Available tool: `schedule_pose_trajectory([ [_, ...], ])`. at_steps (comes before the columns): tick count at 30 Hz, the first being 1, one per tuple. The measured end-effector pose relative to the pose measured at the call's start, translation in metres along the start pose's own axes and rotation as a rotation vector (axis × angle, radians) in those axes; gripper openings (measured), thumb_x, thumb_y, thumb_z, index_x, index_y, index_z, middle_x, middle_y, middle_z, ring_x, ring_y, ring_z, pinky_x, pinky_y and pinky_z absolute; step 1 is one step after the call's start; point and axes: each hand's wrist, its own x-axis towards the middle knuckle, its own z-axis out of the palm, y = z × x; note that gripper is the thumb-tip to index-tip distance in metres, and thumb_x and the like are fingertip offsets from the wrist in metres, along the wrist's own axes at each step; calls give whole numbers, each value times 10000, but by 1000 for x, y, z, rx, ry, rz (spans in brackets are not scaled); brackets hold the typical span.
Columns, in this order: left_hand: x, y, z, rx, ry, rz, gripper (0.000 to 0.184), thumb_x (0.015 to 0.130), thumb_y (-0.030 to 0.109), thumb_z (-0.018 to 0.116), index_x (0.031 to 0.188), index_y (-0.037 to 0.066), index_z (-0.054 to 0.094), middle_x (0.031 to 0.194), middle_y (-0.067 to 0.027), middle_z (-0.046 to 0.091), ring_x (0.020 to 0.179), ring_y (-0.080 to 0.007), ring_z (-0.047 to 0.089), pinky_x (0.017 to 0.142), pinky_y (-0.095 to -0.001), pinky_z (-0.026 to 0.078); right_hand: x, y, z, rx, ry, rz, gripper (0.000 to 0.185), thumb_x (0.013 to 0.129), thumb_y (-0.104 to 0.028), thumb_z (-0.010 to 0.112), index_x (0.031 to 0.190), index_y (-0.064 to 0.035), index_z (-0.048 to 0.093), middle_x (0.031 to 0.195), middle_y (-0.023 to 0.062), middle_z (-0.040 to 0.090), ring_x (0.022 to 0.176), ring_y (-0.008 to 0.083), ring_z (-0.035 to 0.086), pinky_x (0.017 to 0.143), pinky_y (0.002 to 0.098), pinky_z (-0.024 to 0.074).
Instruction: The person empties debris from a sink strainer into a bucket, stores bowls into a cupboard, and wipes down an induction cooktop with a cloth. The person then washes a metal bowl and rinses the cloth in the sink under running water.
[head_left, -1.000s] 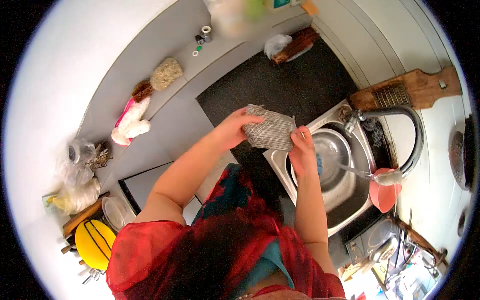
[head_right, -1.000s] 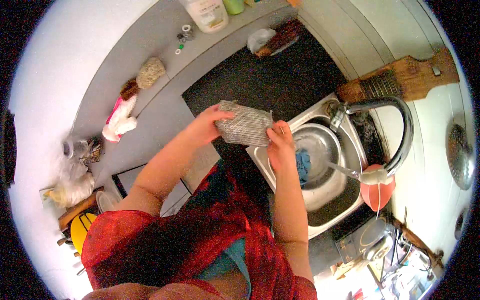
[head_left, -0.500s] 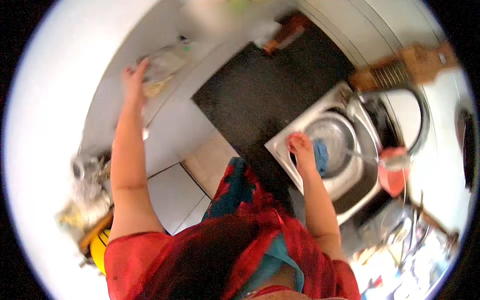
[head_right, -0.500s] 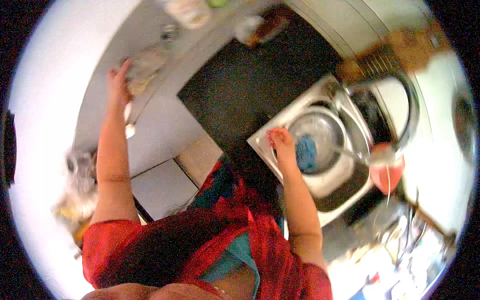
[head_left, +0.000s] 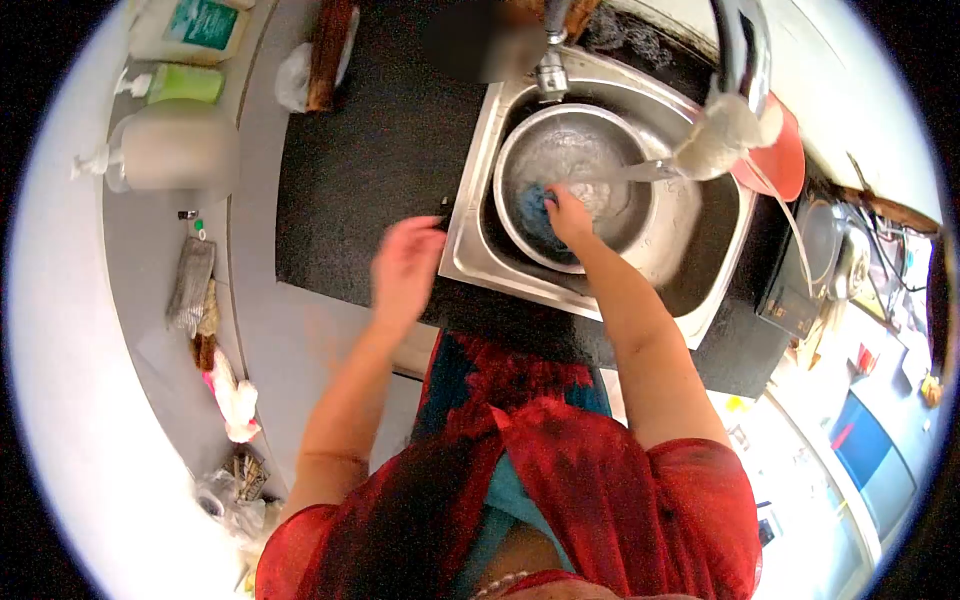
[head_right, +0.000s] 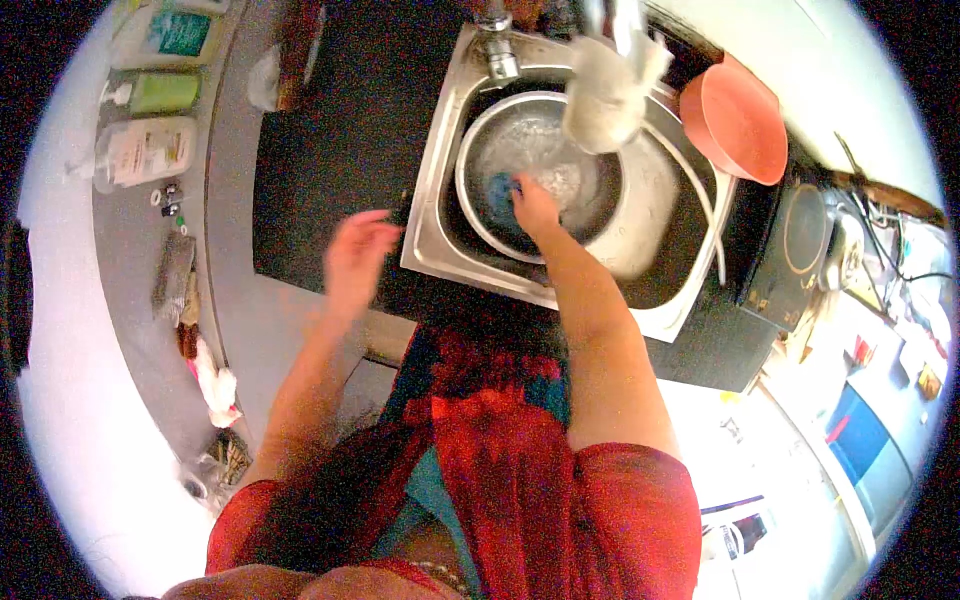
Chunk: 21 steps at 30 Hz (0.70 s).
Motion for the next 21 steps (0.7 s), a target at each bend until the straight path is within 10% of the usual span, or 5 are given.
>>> schedule_pose_trajectory([
  [4, 40, -22, 109, -506, -243, -550, 549, 924, 313, 523, 1362, 40, 335, 1408, -120, 335, 1197, -211, 421, 960, -376, 407, 1, -13, -28, 626, 87, 142, 244, 861, -229, 589, 1042, -67, 613, 776, 172, 631, 762, 253, 617, 668, 344, 456],
  [6, 67, -21, 143, -295, -235, -619, 680, 949, 284, 455, 1460, 78, 56, 1516, -140, 93, 1394, -285, 109, 1112, -388, 159, -19, -33, -71, 642, -7, 156, 242, 856, -240, 599, 1001, -49, 634, 735, 173, 617, 724, 252, 603, 629, 334, 443],
  [10, 103, -39, 161, 279, -285, 256, 545, 786, -3, 551, 1310, 72, 421, 1410, -118, 364, 1377, -301, 193, 1098, -392, 243, -64, -57, -129, 469, 174, -266, 205, 854, -208, 640, 957, -30, 631, 805, 105, 608, 699, 171, 556, 647, 283, 447],
  [14, 115, -1, 151, 358, -615, 243, 352, 741, -17, 583, 1087, 44, 563, 1159, -129, 523, 1149, -329, 479, 965, -378, 390, -80, -55, -174, 394, 267, -374, 172, 834, -152, 631, 950, -26, 622, 876, 150, 601, 817, 309, 554, 706, 349, 462],
  [21, 130, 32, 130, 637, -523, 549, 293, 820, 166, 625, 1047, 12, 525, 1044, -168, 545, 985, -344, 541, 845, -404, 439, -82, -52, -219, 608, 330, -306, 121, 843, -90, 622, 938, -21, 651, 868, 104, 636, 831, 183, 597, 754, 296, 460],
])
